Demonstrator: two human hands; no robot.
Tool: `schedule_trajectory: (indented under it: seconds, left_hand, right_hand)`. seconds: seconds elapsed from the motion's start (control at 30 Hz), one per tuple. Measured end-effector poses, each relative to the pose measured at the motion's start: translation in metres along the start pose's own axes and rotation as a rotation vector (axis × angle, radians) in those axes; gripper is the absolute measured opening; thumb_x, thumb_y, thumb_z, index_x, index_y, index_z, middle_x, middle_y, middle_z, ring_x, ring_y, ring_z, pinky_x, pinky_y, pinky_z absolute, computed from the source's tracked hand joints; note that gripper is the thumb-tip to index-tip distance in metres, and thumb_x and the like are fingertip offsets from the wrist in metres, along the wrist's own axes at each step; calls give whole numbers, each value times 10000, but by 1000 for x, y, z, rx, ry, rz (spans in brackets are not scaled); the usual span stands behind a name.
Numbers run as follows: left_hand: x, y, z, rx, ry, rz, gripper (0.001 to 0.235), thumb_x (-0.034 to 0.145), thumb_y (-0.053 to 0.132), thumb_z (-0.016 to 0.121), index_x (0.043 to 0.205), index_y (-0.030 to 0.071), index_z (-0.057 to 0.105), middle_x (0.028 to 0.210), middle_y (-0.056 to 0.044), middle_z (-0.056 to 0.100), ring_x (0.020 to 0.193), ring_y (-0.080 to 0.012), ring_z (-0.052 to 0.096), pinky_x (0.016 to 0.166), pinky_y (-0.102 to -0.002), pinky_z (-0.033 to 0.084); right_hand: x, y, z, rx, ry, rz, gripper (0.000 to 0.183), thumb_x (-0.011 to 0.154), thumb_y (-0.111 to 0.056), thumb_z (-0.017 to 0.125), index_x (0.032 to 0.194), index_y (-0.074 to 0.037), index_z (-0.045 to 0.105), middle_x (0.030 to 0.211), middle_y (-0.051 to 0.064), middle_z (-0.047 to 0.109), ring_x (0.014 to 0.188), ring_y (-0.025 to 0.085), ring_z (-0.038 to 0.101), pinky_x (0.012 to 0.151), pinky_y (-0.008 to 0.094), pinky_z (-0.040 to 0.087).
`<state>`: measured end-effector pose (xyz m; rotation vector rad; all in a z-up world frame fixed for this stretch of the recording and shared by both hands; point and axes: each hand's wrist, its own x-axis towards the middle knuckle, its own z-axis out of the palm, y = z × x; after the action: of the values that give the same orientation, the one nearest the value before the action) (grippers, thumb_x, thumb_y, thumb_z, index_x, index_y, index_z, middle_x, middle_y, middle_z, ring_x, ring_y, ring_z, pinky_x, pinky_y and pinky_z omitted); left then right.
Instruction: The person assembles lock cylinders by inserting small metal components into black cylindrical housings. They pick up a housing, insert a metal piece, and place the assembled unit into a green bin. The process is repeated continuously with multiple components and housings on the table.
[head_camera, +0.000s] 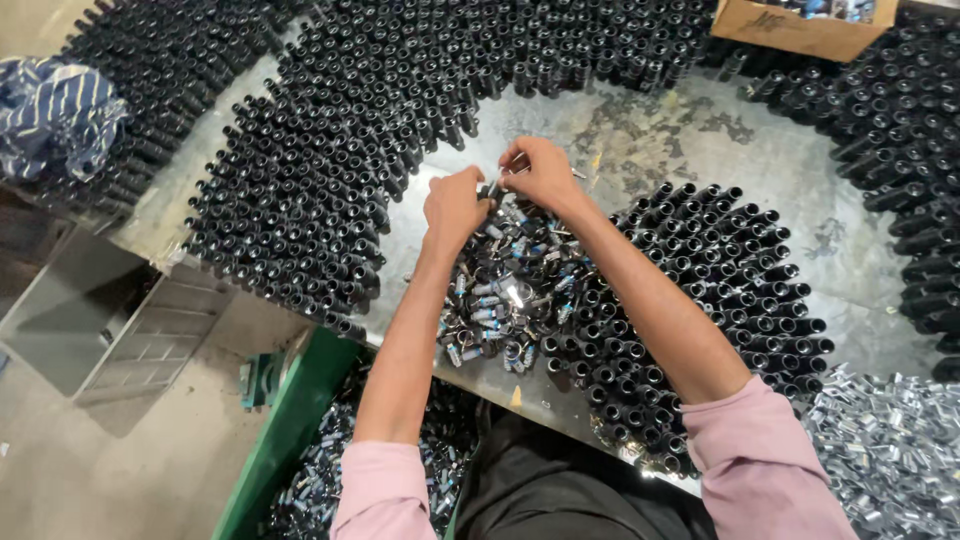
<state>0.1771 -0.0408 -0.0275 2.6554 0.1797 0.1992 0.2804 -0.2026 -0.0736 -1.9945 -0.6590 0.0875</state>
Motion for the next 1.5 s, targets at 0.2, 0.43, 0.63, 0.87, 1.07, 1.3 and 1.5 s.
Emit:
schedule_trajectory:
  seconds: [0.2, 0.43, 0.63, 0.87, 1.07, 1.3, 1.5]
  left_hand:
    - [-6, -1, 5, -149, 136, 201, 276, 730, 106, 777, 989, 98, 680, 978, -203, 684, 965, -425, 627, 818, -508, 516]
    - [-57, 41, -21, -473, 209, 193, 274, 808, -20, 711, 1026, 26, 552, 899, -170, 699, 837, -385, 700, 712, -431, 532]
    - [-82, 72, -41, -644, 197, 174, 379, 821, -18, 746, 1177, 33, 625, 1064, -128, 702, 931, -248, 722, 723, -322, 604]
    - [-107, 68, -23, -635, 334, 75, 282, 889, 3, 726, 1159, 30, 649, 1089, -132, 604, 947, -239, 694, 807, -332, 592]
    - [-54, 4, -26, -22, 423, 70, 233, 876, 270, 819, 1060, 155, 735, 914, -99, 676, 915, -316, 575, 832, -476, 412]
    - [45, -63, -16, 523, 422, 26, 341, 736, 324, 879, 981, 173, 697, 1001, -35, 689, 1030, -313, 528, 876, -486, 377]
    - [46, -58, -27, 629, 523, 83, 419, 716, 319, 887, 1006, 125, 654, 1026, -87, 658, 995, -301, 541, 838, -453, 411]
  right_hand:
    - [-32, -30, -33, 18, 78, 24, 189, 789, -123, 838, 933, -47, 741, 835, 64, 764, 756, 142, 731, 716, 297, 586]
    - [-84, -92, -43, 302, 96, 110, 184, 858, -44, 740, 1027, -22, 672, 856, 46, 751, 771, 93, 740, 705, 281, 593]
    - [-107, -127, -48, -68, 253, -219, 155, 845, 17, 710, 993, -13, 750, 942, 129, 758, 860, 269, 745, 775, 346, 584]
    - [-142, -164, -33, -364, 106, -165, 370, 922, -9, 610, 1285, -73, 645, 1191, 143, 707, 1160, 327, 660, 1014, 443, 506]
    - [-195, -198, -56, -147, 44, -349, 506, 974, -77, 599, 1465, 5, 505, 1468, 234, 538, 1342, 414, 509, 1123, 477, 406]
    - [-298, -216, -89, 199, -205, -29, 405, 985, -90, 614, 1389, -60, 618, 1286, 128, 718, 1163, 290, 692, 996, 383, 524]
    - [-371, -195, -109, 253, -106, 286, 330, 933, -100, 658, 1255, -51, 715, 1185, 85, 786, 1101, 218, 717, 955, 339, 560]
